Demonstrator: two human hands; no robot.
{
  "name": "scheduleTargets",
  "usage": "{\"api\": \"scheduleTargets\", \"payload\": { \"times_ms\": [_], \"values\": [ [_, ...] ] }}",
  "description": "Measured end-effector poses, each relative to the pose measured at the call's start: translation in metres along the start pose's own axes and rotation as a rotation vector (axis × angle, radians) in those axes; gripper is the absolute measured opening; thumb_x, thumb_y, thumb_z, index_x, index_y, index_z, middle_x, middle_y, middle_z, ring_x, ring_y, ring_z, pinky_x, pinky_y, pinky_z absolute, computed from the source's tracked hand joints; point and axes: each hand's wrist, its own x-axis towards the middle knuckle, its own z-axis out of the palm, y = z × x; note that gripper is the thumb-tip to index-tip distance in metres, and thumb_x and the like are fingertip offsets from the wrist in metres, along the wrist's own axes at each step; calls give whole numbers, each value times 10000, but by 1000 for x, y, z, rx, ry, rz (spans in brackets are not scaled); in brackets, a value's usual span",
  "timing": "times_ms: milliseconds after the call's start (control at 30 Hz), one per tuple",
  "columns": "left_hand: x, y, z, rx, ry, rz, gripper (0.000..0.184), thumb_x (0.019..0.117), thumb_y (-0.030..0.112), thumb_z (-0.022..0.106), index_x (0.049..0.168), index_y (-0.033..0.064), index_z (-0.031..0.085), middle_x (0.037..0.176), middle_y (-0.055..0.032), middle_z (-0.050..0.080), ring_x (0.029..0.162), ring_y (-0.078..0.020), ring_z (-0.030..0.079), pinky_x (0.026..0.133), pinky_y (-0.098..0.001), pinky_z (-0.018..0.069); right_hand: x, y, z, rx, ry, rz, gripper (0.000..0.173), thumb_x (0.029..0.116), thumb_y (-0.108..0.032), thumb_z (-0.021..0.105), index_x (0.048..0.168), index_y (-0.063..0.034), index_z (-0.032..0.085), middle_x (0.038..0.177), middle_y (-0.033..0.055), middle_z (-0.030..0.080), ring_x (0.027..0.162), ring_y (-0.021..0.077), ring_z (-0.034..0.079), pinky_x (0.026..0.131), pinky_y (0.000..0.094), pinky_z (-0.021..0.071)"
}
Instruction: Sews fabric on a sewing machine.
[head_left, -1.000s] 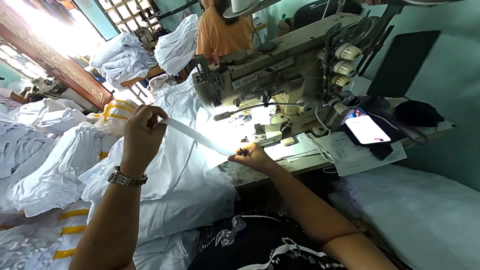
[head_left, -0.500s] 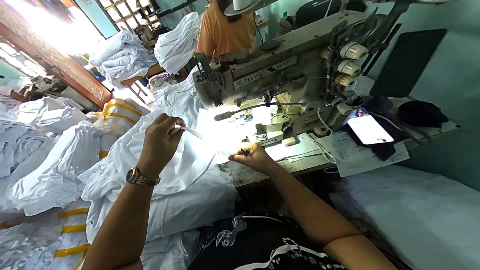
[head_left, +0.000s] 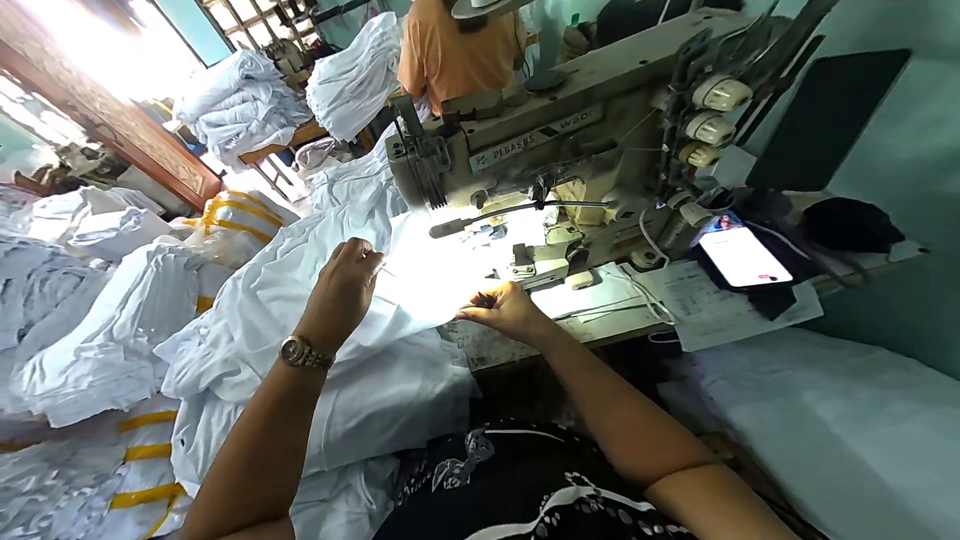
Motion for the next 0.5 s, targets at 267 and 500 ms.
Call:
{"api": "scheduleTargets", "payload": {
  "times_ms": [267,500],
  "values": [
    [-8,35,-21,-181,4,4,182,956,261,637,936,111,739,762,10,647,649,-110,604,591,-331,519,-1,-6,-3,-20,8,8,294,902,-281,757,708,-81,663,599,-79,523,549,-40,438,543,179,376],
    [-3,-8,-3,-15,-43,-93,121,906,3,654,1002,23,725,883,-119,642,813,-281,653,730,-493,550,-2,-6,-2,-65,-10,-29,262,900,-283,774,777,-59,713,717,-39,595,639,-29,490,612,172,416]
  ]
}}
